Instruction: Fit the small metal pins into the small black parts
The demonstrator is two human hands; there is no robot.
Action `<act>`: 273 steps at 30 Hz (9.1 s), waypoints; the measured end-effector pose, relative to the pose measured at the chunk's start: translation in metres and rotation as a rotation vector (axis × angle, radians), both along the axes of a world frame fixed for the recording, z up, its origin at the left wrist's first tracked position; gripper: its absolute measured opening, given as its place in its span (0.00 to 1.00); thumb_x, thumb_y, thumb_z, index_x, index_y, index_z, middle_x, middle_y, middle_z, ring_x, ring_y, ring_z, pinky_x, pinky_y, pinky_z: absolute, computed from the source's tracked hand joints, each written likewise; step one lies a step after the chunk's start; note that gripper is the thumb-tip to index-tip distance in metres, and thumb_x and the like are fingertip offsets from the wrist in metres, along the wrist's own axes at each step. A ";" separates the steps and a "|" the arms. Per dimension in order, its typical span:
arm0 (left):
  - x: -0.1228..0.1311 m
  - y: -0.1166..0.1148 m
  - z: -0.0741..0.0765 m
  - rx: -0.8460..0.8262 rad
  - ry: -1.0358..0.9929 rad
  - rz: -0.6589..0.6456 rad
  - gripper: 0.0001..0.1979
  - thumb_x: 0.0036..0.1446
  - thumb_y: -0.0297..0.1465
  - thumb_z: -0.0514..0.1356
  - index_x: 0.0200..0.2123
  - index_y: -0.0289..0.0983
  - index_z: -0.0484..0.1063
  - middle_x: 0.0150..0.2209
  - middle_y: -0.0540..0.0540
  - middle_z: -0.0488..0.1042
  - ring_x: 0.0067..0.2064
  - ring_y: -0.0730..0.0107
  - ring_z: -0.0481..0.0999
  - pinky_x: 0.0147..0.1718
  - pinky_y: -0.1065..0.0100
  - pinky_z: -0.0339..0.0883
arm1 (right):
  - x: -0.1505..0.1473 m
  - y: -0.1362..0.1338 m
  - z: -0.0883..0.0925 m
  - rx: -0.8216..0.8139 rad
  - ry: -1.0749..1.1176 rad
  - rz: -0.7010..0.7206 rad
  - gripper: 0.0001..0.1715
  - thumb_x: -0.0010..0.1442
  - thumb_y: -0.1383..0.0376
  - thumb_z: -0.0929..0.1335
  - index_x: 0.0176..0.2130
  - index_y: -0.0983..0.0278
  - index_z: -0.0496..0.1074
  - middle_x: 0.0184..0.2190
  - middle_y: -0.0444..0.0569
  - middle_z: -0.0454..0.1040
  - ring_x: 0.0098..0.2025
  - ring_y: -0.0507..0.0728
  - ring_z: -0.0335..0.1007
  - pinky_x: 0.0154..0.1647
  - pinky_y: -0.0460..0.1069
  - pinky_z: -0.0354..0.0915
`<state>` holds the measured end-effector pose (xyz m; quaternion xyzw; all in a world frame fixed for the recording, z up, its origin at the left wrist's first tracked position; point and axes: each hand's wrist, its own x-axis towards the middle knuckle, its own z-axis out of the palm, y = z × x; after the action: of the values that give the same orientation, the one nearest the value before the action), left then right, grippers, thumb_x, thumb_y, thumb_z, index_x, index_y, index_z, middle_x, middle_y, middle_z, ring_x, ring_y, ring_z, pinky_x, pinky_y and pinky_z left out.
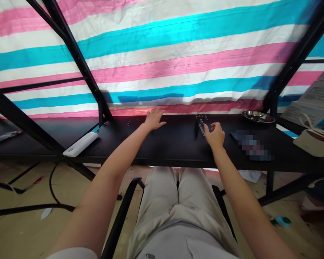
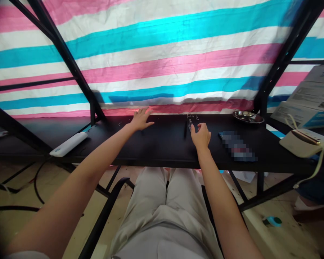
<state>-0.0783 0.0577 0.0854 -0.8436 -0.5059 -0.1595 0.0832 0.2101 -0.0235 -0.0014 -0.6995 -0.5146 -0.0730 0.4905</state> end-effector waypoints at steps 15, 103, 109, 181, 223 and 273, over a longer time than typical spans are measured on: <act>-0.032 0.008 -0.051 -0.209 0.049 0.253 0.16 0.61 0.29 0.46 0.45 0.37 0.70 0.47 0.38 0.66 0.44 0.60 0.72 0.43 0.63 0.63 | 0.000 0.001 -0.002 -0.003 -0.016 0.019 0.16 0.57 0.53 0.60 0.37 0.62 0.60 0.30 0.46 0.66 0.34 0.57 0.63 0.38 0.51 0.56; 0.059 -0.062 -0.077 -0.841 -1.430 -0.364 0.22 0.41 0.37 0.69 0.37 0.31 0.68 0.30 0.44 0.77 0.29 0.71 0.77 0.29 0.70 0.70 | -0.047 -0.007 -0.002 0.147 -0.783 0.501 0.19 0.66 0.62 0.56 0.40 0.65 0.71 0.30 0.51 0.70 0.30 0.54 0.62 0.33 0.50 0.50; 0.060 -0.060 -0.076 -0.785 -1.441 -0.352 0.22 0.42 0.40 0.68 0.35 0.32 0.67 0.27 0.47 0.76 0.26 0.74 0.75 0.26 0.72 0.69 | -0.050 -0.006 -0.003 0.150 -0.761 0.534 0.19 0.66 0.62 0.55 0.39 0.66 0.70 0.30 0.51 0.70 0.31 0.54 0.63 0.34 0.50 0.51; 0.144 -0.091 -0.083 0.027 -0.293 -0.095 0.17 0.58 0.31 0.55 0.51 0.42 0.66 0.45 0.44 0.70 0.49 0.61 0.64 0.46 0.60 0.54 | -0.002 -0.021 -0.010 -0.538 -0.133 -0.040 0.19 0.57 0.56 0.64 0.43 0.65 0.71 0.44 0.57 0.71 0.49 0.64 0.63 0.45 0.56 0.56; 0.140 -0.088 -0.076 0.054 -0.749 -0.025 0.07 0.60 0.32 0.54 0.41 0.40 0.67 0.43 0.50 0.74 0.45 0.69 0.69 0.48 0.64 0.54 | -0.016 -0.024 -0.004 -0.372 -0.502 0.253 0.07 0.57 0.64 0.62 0.34 0.64 0.68 0.35 0.51 0.72 0.39 0.58 0.64 0.36 0.50 0.53; -0.035 -0.002 -0.046 -0.154 -0.400 0.194 0.07 0.49 0.33 0.61 0.33 0.37 0.75 0.32 0.45 0.76 0.37 0.64 0.74 0.40 0.66 0.66 | -0.041 -0.024 -0.005 0.105 -0.673 0.627 0.15 0.64 0.66 0.57 0.37 0.64 0.70 0.31 0.51 0.71 0.34 0.55 0.64 0.36 0.50 0.56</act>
<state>-0.1130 0.0560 0.0394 -0.7466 -0.6017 -0.2756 -0.0681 0.1694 -0.0478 -0.0063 -0.4217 -0.8275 -0.1703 0.3293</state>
